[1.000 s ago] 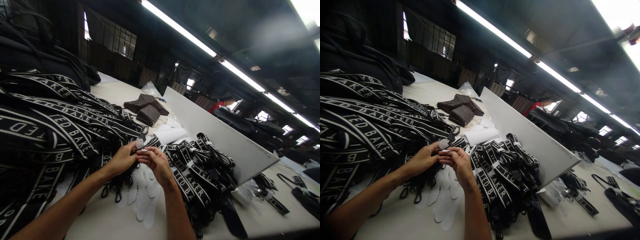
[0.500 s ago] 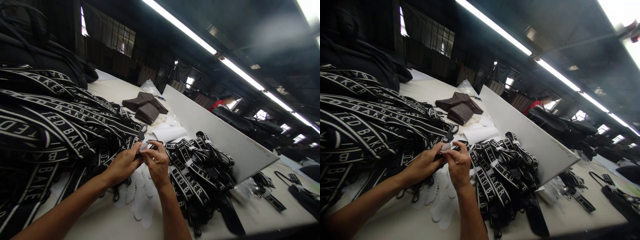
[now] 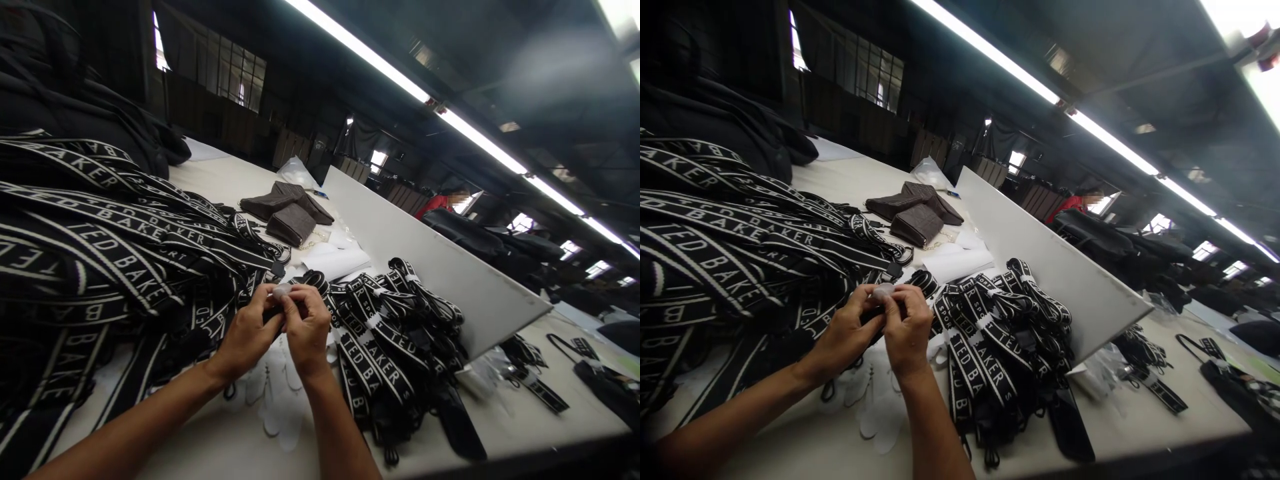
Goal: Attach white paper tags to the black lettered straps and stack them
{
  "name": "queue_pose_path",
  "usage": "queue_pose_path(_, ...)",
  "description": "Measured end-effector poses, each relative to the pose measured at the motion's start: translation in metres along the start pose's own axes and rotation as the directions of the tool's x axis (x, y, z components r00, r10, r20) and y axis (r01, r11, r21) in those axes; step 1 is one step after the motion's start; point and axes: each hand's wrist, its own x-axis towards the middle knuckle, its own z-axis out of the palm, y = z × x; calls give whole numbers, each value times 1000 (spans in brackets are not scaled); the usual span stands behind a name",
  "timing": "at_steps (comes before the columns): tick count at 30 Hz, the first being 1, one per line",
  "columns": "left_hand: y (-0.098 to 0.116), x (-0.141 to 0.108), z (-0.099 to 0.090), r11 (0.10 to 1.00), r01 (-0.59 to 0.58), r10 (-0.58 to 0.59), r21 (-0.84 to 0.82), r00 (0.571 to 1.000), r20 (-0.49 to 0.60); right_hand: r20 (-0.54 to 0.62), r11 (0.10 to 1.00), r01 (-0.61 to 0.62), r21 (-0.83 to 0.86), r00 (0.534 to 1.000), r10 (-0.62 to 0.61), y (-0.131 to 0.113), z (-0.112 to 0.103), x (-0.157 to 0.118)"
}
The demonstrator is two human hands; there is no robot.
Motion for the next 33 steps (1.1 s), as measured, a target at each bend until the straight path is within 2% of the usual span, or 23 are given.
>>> queue_pose_path(5, 0, -2, 3, 1000, 25, -25, 2, 1000, 5, 39, 997, -20, -71, 999, 22, 1, -2, 2)
queue_pose_path(9, -6, -3, 6, 999, -35, 35, -3, 998, 49, 11, 991, -103, -87, 995, 104, 8, -3, 1)
queue_pose_path(15, -4, 4, -3, 984, -179, 175, 17, 973, 154, 112, 918, -329, 222, 944, 311, 16, -5, 5)
queue_pose_path(18, -1, 7, -6, 977, -212, 209, 9, 972, 108, 103, 900, -359, 248, 933, 344, 18, -2, 5)
queue_pose_path(23, -6, 12, -8, 984, -177, 178, 29, 984, -16, 132, 871, -426, 242, 904, 406, 26, 9, 1)
queue_pose_path(26, -13, 17, -13, 963, -244, 250, 111, 968, -38, 136, 840, -482, 247, 876, 463, 33, 16, -2)
queue_pose_path(29, -15, 20, -17, 949, -293, 299, 117, 954, -37, 129, 851, -488, 194, 873, 471, 34, 19, -5)
queue_pose_path(31, -14, 21, -17, 973, -225, 228, 55, 971, -65, 120, 874, -466, 137, 884, 453, 32, 20, -7)
queue_pose_path(33, -12, 21, -17, 993, -59, 52, -103, 996, -66, 100, 905, -422, 62, 904, 415, 30, 19, -9)
